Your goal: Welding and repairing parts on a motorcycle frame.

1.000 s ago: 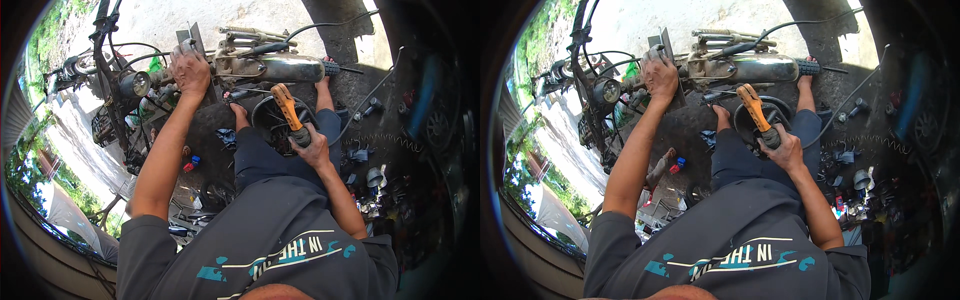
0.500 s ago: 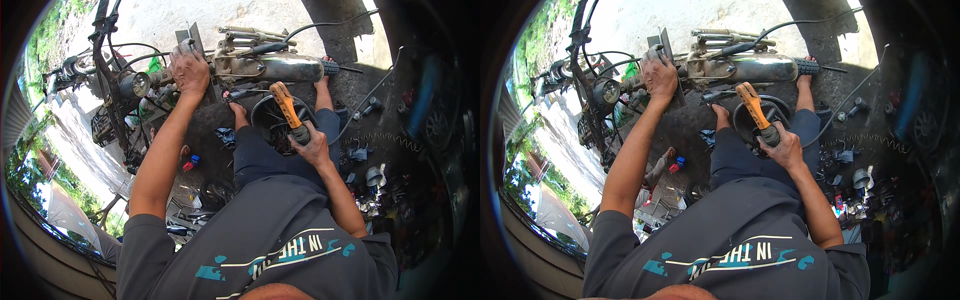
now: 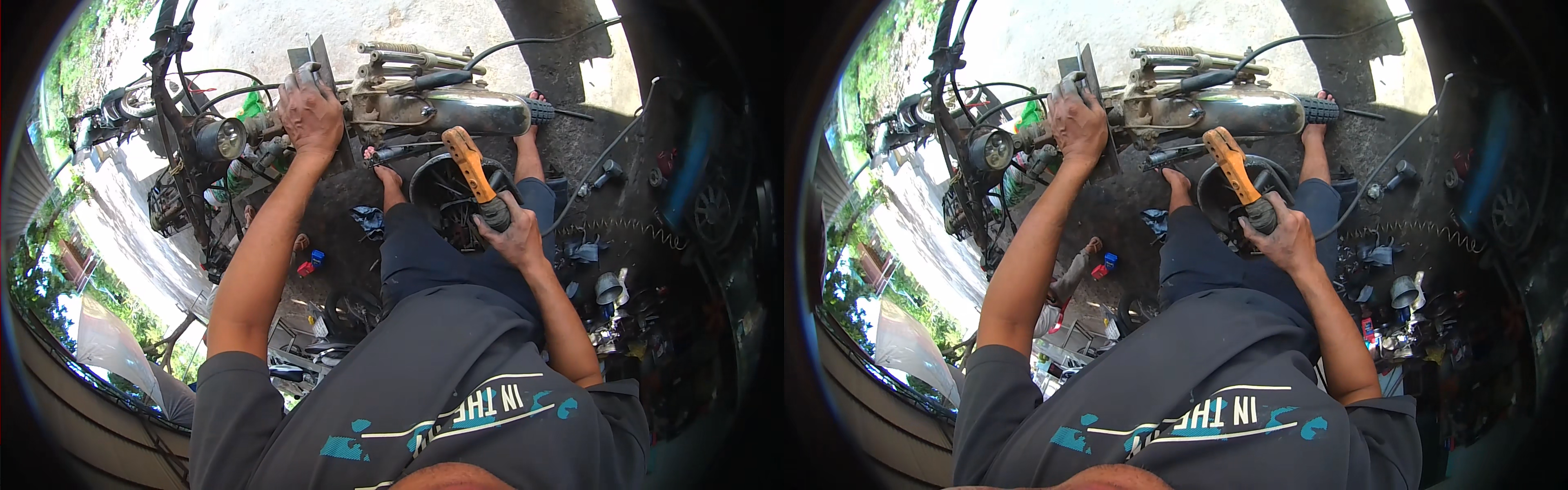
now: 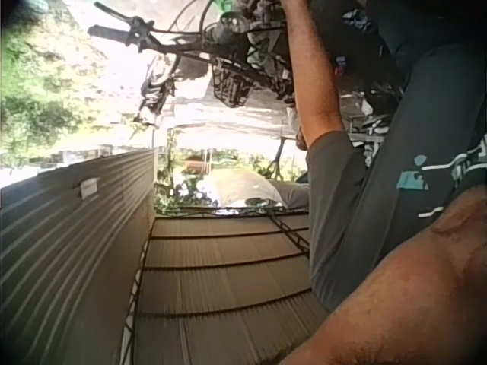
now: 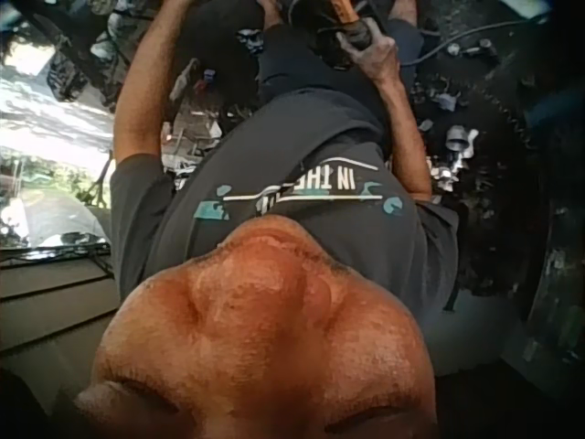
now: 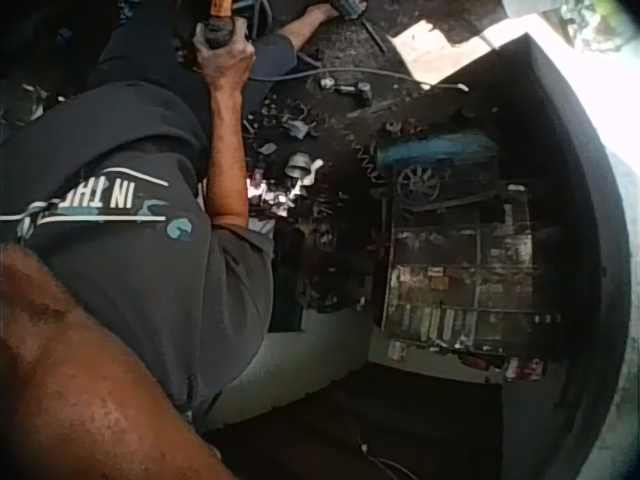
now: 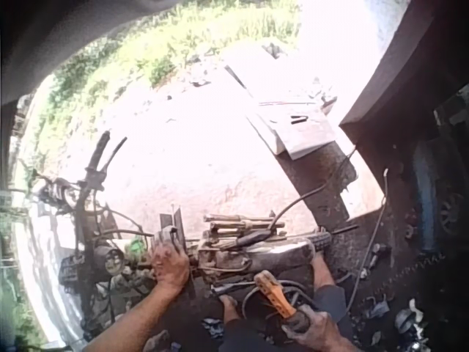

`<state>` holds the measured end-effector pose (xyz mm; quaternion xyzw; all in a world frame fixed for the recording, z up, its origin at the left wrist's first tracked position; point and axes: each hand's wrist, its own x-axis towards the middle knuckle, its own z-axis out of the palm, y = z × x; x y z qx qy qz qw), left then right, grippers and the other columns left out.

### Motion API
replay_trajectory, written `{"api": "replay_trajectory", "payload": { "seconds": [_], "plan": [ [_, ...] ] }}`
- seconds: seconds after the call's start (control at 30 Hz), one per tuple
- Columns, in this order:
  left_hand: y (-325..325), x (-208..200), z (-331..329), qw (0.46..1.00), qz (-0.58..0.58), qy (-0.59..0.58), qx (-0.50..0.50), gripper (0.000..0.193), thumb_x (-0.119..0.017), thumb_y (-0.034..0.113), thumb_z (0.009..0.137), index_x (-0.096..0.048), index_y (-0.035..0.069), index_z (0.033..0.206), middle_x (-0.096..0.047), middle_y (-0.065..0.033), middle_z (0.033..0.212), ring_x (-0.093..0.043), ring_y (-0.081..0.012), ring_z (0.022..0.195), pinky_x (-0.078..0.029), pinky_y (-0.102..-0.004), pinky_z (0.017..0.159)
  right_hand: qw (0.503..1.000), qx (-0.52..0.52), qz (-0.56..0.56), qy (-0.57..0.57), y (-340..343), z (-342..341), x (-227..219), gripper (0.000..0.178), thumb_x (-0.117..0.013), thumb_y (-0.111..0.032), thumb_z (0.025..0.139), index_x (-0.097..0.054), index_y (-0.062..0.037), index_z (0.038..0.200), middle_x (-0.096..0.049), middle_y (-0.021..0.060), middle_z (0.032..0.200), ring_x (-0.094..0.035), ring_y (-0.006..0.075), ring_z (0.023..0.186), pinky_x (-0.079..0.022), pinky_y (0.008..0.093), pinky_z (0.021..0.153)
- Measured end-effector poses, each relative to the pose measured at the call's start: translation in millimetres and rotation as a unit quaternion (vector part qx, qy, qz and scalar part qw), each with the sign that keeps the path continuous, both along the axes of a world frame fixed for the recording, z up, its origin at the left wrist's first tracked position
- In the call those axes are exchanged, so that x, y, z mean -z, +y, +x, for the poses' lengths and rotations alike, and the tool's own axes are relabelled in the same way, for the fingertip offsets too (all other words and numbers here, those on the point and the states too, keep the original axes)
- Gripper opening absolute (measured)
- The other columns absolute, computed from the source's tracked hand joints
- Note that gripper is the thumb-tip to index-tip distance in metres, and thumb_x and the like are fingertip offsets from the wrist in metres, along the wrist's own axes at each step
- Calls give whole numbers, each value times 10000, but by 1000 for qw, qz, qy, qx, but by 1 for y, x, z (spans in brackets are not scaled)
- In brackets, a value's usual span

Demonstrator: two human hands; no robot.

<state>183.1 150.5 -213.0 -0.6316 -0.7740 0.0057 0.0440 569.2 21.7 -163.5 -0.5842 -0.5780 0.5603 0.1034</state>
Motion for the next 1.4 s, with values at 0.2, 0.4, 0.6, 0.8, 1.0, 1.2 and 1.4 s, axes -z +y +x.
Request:
{"api": "replay_trajectory", "payload": {
  "seconds": [0.2,0.4,0.6,0.8,1.0,1.2,1.4],
  "plan": [
    [2,-1,2,1000,5,-5,3,319,-594,206,992,-641,21,1247,-652,-230,1218,-618,-423,1161,-508,-544,968,1000,4,-18,-4,5,-1,-2,413,-885,-135,879,-657,21,1185,-796,183,905,-818,265,874,-604,354,745],
    [3,-6,5,999,-28,-35,-26,361,-557,231,1047,-624,7,1323,-658,-259,1284,-610,-465,1244,-462,-549,1115,999,-6,-46,-10,7,0,-3,410,-882,-135,884,-657,22,1189,-790,171,881,-809,234,844,-598,350,741],
    [-1,2,3,1000,-16,-3,-27,367,-555,233,1047,-622,8,1330,-653,-248,1294,-609,-464,1247,-459,-550,1124,999,9,-50,1,7,-3,-3,467,-886,-267,876,-656,-7,1189,-780,244,926,-784,406,928,-627,456,759],
    [1,4,1,1000,-11,-10,-18,354,-556,227,1046,-626,15,1321,-658,-247,1289,-613,-455,1247,-457,-551,1129,995,-70,71,-17,6,-3,-15,490,-905,-272,843,-645,-25,1176,-776,233,920,-782,404,878,-622,462,722],
    [3,-3,2,999,-22,-34,-14,361,-564,237,1045,-632,-2,1307,-672,-261,1280,-621,-457,1237,-454,-546,1136,1000,-1,15,-18,3,0,-7,510,-903,-288,840,-642,-34,1196,-774,227,912,-770,430,880,-617,487,721],
    [2,0,1,998,-42,-21,-41,405,-557,266,1056,-633,-12,1341,-652,-274,1373,-586,-479,1320,-432,-546,1173,1000,0,1,-23,2,-2,-4,498,-889,-293,859,-641,-40,1210,-772,240,923,-765,443,906,-616,498,741],
    [-1,3,2,998,-34,-6,-46,418,-551,271,1060,-623,-17,1354,-646,-267,1394,-575,-493,1338,-426,-550,1182,1000,1,-16,-14,6,-3,-6,494,-885,-286,863,-640,-40,1214,-771,246,936,-763,448,911,-617,499,740]
  ]
}}
